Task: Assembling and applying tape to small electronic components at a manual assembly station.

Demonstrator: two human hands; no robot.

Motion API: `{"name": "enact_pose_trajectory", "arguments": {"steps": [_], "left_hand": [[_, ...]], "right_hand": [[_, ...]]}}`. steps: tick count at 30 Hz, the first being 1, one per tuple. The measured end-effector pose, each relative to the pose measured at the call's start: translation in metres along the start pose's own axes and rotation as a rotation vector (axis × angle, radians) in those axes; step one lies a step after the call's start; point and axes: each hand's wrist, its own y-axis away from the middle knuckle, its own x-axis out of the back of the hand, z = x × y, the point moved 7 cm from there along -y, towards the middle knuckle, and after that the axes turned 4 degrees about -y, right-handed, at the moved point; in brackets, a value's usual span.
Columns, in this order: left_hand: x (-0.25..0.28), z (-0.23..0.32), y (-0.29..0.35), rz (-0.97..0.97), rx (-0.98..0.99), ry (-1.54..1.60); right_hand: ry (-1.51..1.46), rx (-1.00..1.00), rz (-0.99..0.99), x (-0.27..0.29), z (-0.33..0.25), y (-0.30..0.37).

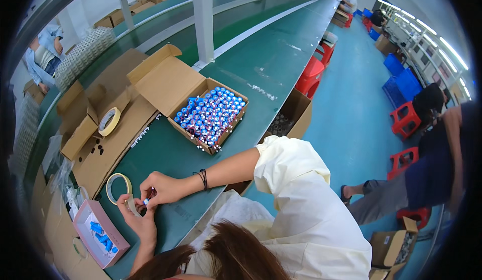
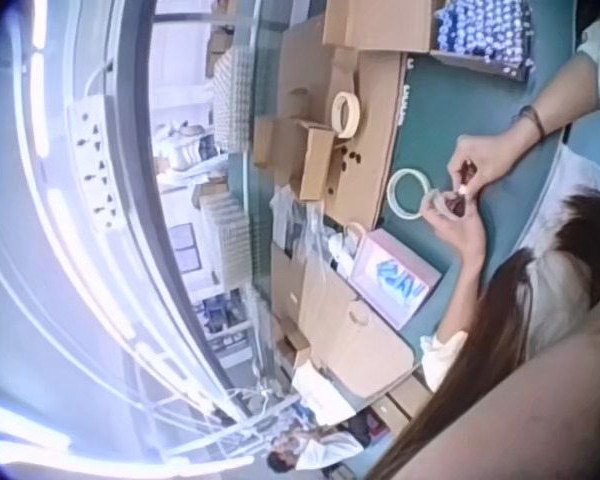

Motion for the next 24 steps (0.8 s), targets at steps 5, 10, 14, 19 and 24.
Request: {"name": "enact_pose_trajectory", "arguments": {"steps": [5, 10, 14, 19, 24], "left_hand": [[0.000, -0.004, -0.001, 0.002, -0.020, 0.021], [0.008, -0.005, -0.001, 0.028, -0.061, -0.074], [0.011, -0.004, -0.002, 0.003, -0.009, -0.027], [0.009, -0.017, -0.006, -0.041, 0.110, 0.295], [0.011, -0.023, -0.011, 0.035, 0.033, 0.380]], "right_hand": [[-0.053, -0.059, -0.024, 0.002, 0.000, -0.005], [-0.010, -0.120, -0.013, -0.002, 0.009, -0.006], [-0.019, -0.333, 0.043, 0.000, 0.018, 0.001], [0.036, -0.237, 0.221, 0.018, -0.011, -0.004], [0.058, -0.116, 0.343, 0.013, -0.054, -0.042]]}}
